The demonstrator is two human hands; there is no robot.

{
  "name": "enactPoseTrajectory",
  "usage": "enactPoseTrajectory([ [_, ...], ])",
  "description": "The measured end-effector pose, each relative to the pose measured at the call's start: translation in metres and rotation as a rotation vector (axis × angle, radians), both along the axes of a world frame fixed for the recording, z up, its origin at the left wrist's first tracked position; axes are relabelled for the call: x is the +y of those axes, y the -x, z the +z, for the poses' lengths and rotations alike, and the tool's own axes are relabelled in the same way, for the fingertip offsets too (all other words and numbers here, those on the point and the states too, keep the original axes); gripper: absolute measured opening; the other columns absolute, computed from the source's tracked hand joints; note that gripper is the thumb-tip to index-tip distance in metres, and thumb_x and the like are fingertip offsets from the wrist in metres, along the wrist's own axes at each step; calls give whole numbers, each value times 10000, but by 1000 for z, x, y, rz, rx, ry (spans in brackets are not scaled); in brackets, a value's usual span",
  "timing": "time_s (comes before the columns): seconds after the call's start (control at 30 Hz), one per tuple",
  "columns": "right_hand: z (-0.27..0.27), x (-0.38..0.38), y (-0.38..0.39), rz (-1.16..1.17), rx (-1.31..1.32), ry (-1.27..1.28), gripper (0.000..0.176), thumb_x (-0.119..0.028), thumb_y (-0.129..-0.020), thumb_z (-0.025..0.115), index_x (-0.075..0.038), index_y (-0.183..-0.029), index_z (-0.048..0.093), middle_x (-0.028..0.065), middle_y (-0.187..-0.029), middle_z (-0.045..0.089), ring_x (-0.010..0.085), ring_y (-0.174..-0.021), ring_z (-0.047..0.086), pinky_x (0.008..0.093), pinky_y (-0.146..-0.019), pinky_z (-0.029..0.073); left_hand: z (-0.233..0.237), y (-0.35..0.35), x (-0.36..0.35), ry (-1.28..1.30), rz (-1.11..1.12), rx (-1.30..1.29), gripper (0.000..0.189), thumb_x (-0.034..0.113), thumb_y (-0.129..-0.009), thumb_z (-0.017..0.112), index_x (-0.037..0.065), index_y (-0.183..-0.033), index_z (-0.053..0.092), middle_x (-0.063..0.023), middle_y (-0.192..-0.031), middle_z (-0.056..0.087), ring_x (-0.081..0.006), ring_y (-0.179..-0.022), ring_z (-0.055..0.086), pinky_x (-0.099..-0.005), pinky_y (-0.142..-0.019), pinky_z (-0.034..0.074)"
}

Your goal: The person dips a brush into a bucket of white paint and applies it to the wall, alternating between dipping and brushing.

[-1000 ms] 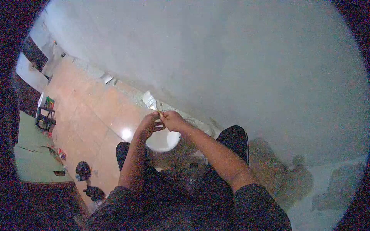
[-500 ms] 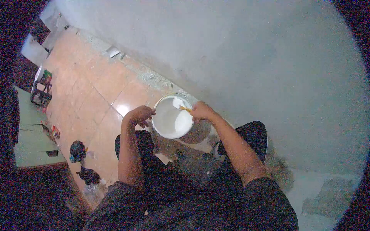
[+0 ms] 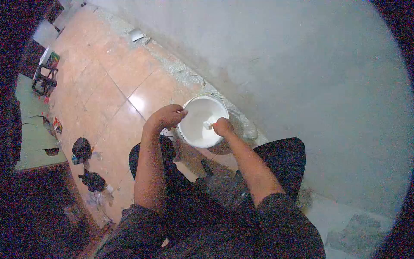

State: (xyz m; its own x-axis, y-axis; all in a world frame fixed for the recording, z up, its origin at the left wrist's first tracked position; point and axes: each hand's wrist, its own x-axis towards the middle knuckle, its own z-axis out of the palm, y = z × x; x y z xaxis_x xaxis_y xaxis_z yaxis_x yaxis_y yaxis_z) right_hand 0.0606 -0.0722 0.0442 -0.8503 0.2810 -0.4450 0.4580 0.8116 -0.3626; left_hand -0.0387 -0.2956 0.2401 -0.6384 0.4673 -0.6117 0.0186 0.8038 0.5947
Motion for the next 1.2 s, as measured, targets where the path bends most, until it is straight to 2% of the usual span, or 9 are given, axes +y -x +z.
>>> enactPoseTrajectory([
  [0.27,-102,-11,-12,98,302,-87,243,-271,-791,544,-40,-759,613,192,-769,605,362,-757,594,470,-686,474,-8,2,22,64,-118,96,438,389,-862,489,25,-1077,602,-206,-1019,620,-340,-976,591,-409,-866,447],
  [0.4,-78,-21,8,4,-142,-79,259,-271,-816,525,-49,-884,639,191,-924,632,352,-893,607,451,-764,480,-3,3,38,14,-114,143,430,375,-861,489,26,-1089,596,-210,-1043,611,-341,-986,586,-404,-869,447],
  [0.67,-114,-25,9,28,-51,-49,244,-257,-774,572,-34,-849,634,202,-884,632,351,-833,633,449,-739,511,1,5,36,27,-79,73,440,359,-853,504,22,-1129,571,-217,-1048,608,-345,-989,587,-404,-869,451],
  [0.73,-107,-27,9,84,-47,-25,235,-234,-757,572,-24,-843,634,199,-880,633,348,-833,634,446,-740,512,7,2,33,19,-51,87,401,343,-834,520,-19,-973,621,-239,-1002,604,-370,-966,578,-433,-847,444],
  [0.83,-98,-36,14,219,-171,-59,225,-173,-708,566,0,-835,636,196,-889,636,339,-843,636,434,-746,516,6,1,28,-1,-37,78,402,344,-831,525,-22,-971,618,-241,-1000,604,-375,-958,581,-432,-846,446],
  [0.87,-94,-39,13,324,-211,-65,230,-184,-720,566,-8,-850,637,202,-880,635,352,-849,624,445,-759,498,6,2,28,42,-81,90,422,329,-862,499,9,-1127,568,-220,-1025,615,-343,-979,592,-407,-858,457],
  [1.1,-86,-53,12,353,-146,27,235,-167,-711,554,-7,-854,649,207,-890,634,338,-872,623,419,-788,497,3,6,19,21,-37,27,459,353,-860,504,-13,-1131,555,-211,-1036,616,-330,-965,601,-390,-842,464],
  [1.17,-63,-52,20,489,-75,168,240,-233,-727,556,-5,-728,631,234,-767,613,362,-774,610,448,-717,479,3,9,18,25,-31,18,458,355,-860,505,-10,-1132,555,-211,-1045,612,-327,-968,600,-387,-845,462],
  [1.2,-115,-50,15,378,70,91,275,-264,-739,559,-10,-658,625,229,-737,606,363,-748,606,443,-687,470,3,11,18,24,-24,7,458,358,-859,506,-6,-1133,555,-212,-1054,608,-323,-971,599,-384,-848,461],
])
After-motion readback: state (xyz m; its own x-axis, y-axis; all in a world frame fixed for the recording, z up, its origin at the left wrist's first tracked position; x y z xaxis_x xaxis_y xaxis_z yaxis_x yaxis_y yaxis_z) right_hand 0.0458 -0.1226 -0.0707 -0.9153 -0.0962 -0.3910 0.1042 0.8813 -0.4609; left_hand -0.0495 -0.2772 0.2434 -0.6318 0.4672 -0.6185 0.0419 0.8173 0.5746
